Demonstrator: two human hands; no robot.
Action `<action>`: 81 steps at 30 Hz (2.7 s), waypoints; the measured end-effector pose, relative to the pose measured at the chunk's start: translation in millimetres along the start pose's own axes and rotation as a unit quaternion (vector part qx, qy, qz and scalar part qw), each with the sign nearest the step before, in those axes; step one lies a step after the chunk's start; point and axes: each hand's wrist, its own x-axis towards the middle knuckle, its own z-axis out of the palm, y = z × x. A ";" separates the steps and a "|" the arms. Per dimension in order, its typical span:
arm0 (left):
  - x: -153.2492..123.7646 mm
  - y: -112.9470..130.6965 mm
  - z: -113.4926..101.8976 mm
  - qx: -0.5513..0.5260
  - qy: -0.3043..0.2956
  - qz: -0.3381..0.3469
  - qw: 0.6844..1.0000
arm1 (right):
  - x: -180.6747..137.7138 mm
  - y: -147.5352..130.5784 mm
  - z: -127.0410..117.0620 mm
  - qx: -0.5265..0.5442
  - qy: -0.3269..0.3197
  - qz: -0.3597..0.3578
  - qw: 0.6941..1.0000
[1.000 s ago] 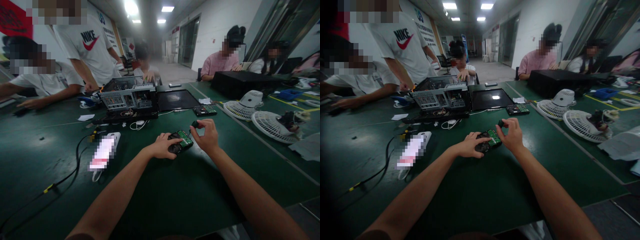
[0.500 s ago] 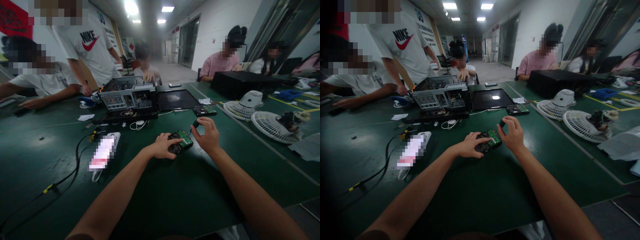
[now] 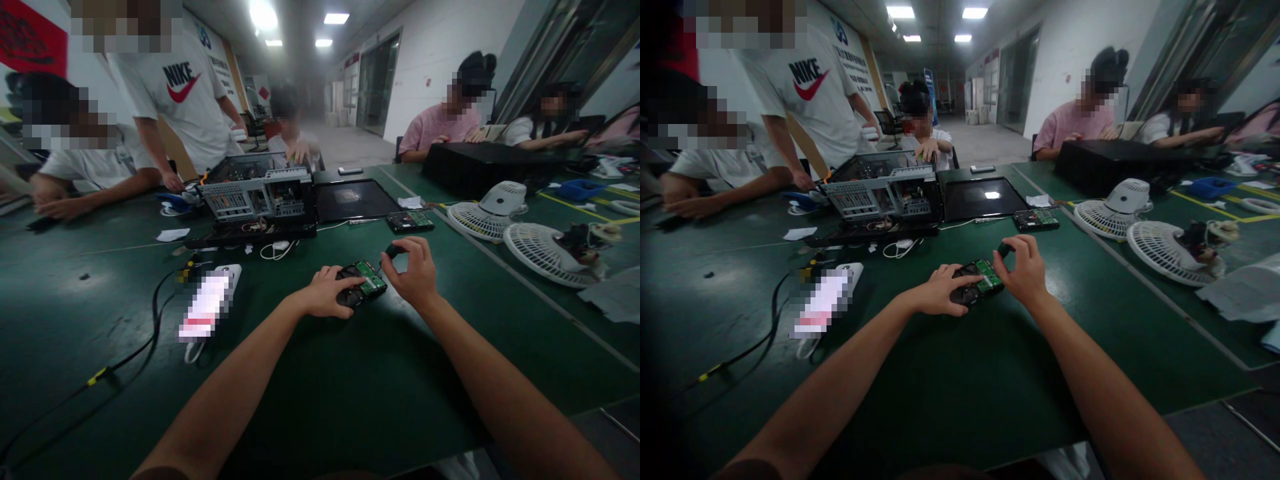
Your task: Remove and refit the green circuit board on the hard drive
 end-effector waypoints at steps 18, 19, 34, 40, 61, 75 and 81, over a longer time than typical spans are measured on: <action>-2.0 2.8 -1.9 0.005 -0.003 -0.007 1.000 | -0.8 -3.2 0.1 0.011 0.008 0.007 1.000; -1.9 2.7 -1.7 0.006 -0.003 -0.007 1.000 | -1.1 -3.1 0.3 0.021 0.003 0.005 1.000; -1.6 1.4 -2.3 -0.009 -0.005 -0.005 1.000 | -2.0 1.0 2.1 0.009 0.006 -0.007 1.000; -1.3 0.2 -1.7 -0.010 -0.001 -0.001 1.000 | -0.6 -1.9 0.1 0.019 -0.008 0.005 1.000; -2.1 2.2 -2.9 -0.014 0.004 0.001 1.000 | 2.1 -5.3 -3.3 -0.002 -0.009 0.011 1.000; -3.1 2.7 -4.9 -0.014 -0.003 -0.001 1.000 | 2.4 -3.0 -1.6 0.030 0.004 -0.006 1.000; -3.6 2.7 -3.9 -0.012 0.007 -0.001 1.000 | 1.6 -4.1 -2.6 0.012 0.007 0.003 1.000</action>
